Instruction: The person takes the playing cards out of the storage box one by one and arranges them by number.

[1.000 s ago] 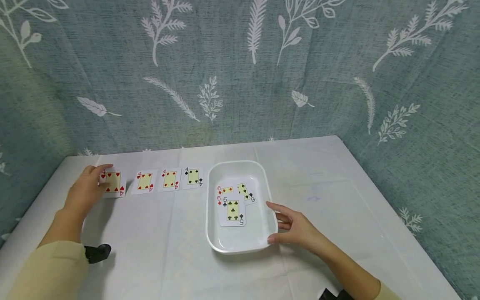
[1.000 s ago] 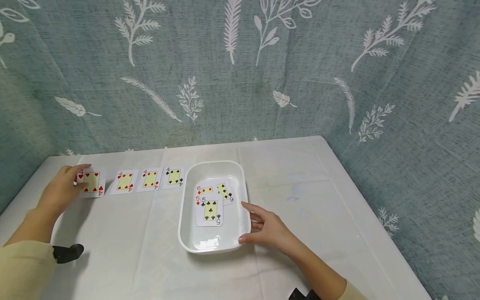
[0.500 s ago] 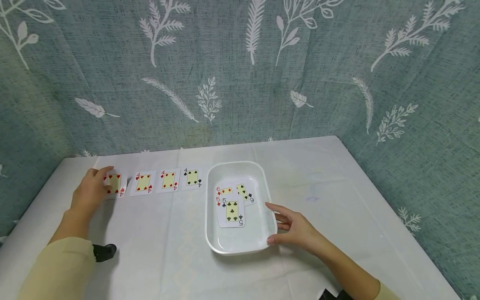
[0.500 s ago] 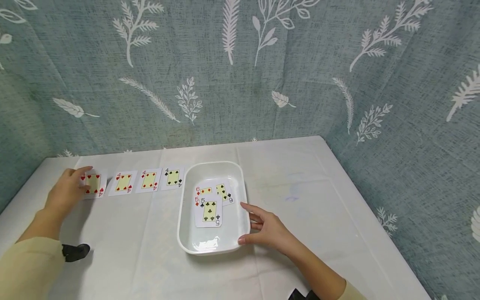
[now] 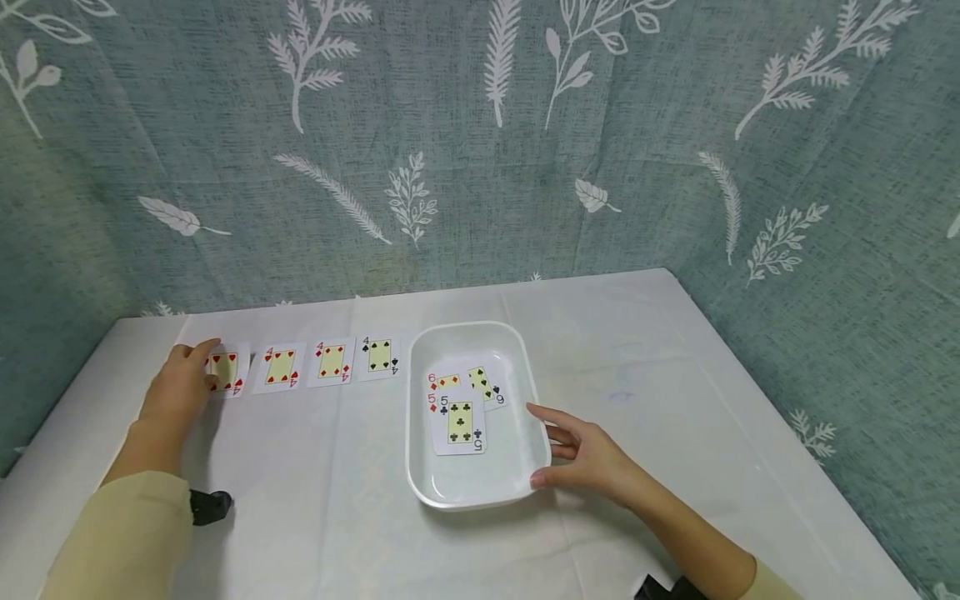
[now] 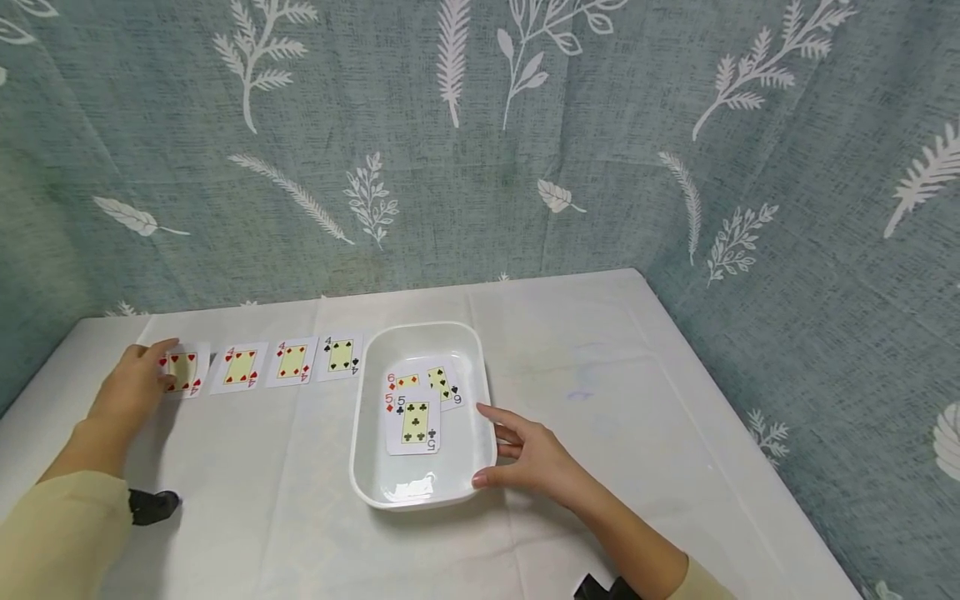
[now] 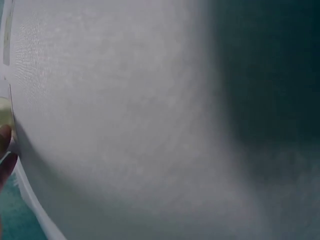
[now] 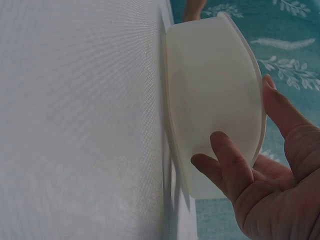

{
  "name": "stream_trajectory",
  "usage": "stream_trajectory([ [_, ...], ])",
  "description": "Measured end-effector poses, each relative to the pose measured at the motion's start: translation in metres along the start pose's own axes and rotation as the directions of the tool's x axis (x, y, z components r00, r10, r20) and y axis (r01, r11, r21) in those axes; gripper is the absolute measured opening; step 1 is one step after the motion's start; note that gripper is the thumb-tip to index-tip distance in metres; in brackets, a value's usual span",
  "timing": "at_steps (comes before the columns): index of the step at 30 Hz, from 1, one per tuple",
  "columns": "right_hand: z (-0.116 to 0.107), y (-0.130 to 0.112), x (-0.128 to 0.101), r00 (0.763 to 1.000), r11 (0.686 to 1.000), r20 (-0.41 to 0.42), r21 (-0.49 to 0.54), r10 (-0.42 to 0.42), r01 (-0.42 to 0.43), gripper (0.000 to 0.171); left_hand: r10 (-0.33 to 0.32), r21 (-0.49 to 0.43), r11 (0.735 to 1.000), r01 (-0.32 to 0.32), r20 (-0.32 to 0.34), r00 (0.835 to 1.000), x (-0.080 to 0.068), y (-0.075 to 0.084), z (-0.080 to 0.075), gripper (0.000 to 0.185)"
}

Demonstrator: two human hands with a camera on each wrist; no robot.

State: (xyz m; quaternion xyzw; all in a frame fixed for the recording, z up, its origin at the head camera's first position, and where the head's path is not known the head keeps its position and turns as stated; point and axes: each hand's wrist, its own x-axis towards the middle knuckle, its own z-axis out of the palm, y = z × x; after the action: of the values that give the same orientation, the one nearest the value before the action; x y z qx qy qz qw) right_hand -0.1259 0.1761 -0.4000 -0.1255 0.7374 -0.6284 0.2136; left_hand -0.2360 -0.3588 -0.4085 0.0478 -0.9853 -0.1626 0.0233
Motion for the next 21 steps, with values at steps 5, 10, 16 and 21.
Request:
stream_trajectory([
  [5, -0.001, 0.000, 0.000, 1.000, 1.000, 0.006, 0.009, -0.003, 0.003, 0.090, 0.010, 0.006, 1.000, -0.010, 0.023, 1.000, 0.002, -0.001, -0.002, 0.059],
  [10, 0.000, 0.001, 0.001, 1.000, 1.000, 0.000, 0.002, 0.005, -0.005, 0.091, 0.032, 0.031, 0.999, -0.035, 0.074, 0.997, 0.006, -0.007, 0.003, 0.052],
  [16, 0.000, 0.002, 0.001, 1.000, 1.000, -0.006, 0.004, 0.011, -0.011, 0.090, 0.055, 0.065, 0.996, -0.060, 0.088, 0.995, 0.006, -0.007, 0.007, 0.039],
  [21, -0.002, 0.001, 0.001, 1.000, 1.000, -0.012, -0.006, 0.014, -0.014, 0.090, 0.172, 0.076, 0.979, -0.190, 0.201, 0.964, 0.007, -0.007, -0.004, 0.046],
])
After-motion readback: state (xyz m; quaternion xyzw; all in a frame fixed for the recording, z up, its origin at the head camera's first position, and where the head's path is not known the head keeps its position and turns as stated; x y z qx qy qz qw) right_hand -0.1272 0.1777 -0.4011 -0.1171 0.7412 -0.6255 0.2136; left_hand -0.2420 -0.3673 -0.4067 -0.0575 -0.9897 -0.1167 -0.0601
